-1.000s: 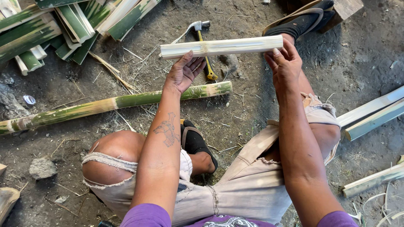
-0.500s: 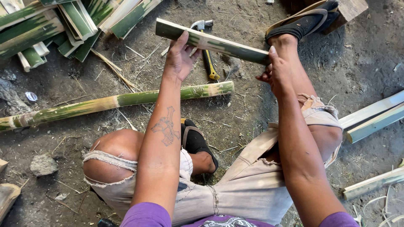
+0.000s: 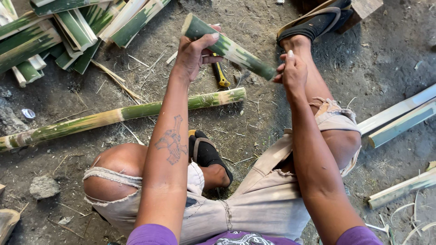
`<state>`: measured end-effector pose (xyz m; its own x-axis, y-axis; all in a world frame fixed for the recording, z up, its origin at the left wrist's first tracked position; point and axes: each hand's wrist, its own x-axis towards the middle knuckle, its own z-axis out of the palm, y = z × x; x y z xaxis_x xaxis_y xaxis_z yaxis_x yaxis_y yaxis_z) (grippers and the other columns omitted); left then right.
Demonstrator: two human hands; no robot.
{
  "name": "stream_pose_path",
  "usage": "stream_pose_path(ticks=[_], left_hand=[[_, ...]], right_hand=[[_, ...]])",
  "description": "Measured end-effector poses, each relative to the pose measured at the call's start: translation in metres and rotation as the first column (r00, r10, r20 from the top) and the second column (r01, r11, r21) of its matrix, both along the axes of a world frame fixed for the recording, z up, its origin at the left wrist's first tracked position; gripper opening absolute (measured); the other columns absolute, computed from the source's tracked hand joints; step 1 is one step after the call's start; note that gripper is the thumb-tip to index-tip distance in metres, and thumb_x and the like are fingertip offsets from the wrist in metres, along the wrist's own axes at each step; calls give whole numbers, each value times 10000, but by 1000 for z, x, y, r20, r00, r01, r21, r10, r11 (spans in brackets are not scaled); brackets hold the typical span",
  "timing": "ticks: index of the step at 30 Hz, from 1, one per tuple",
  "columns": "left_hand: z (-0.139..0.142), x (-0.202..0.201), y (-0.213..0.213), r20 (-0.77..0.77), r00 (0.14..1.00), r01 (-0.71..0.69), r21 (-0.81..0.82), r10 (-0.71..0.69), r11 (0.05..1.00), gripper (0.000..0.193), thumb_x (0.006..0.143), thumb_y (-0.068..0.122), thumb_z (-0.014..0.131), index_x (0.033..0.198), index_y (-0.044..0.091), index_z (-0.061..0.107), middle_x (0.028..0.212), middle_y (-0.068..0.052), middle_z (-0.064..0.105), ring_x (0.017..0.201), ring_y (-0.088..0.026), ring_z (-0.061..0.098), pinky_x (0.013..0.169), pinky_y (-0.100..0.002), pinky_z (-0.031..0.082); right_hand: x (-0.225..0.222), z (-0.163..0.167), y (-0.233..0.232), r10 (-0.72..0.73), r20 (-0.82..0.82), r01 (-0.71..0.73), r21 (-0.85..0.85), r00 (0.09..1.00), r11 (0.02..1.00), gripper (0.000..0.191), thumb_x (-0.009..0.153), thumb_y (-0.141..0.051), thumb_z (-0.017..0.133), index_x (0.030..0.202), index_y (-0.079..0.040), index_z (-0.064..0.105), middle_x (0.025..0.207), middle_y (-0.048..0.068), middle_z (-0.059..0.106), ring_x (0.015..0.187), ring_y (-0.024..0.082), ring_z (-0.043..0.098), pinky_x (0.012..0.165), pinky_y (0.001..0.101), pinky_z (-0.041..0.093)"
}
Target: The person retrieves a hammer, gathers bamboo strips, and then sits on the ground to hammer nails into the bamboo pieces, joining them together.
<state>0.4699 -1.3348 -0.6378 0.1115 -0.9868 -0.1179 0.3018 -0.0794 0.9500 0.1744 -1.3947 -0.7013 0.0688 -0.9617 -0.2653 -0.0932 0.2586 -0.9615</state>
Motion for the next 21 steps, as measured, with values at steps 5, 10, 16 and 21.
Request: stream_pose_path(ticks=[5,10,16,21], left_hand=[[24,-5,0,161,983,93,-21,-88,995,505,779,325,752,1166,2,714,988,-202,766,863,-259,804,697,-361,664],[49,-19,0,263,952,186,-89,-157,978,467,784,311,745,1131,0,712,975,-180,771,852,-231,825,665,-357,660],[51,-90,-3,572,764,134,315,-300,940,313,814,230,827,1052,62,713,933,-80,781,832,-159,785,760,-289,656],[-12,-115,-2,125,892,435,26,-434,900,428,746,61,807,1163,96,715,1103,-67,767,1005,-174,744,892,-317,648]], right_hand=[[-14,19,0,116,63,-95,-266,991,959,328,1148,-222,472,1245,25,665,865,26,652,591,87,616,526,257,574],[-20,59,16,180,163,-117,-336,970,935,300,1155,-197,549,1269,44,685,958,91,666,696,120,640,602,274,594],[9,84,42,385,-234,-450,-512,893,732,486,1058,-150,684,1482,0,498,1324,160,548,1015,164,624,722,264,628],[4,88,46,202,-403,-412,-550,893,726,365,1098,-148,735,1402,-38,565,1240,113,701,1092,188,718,898,286,617]])
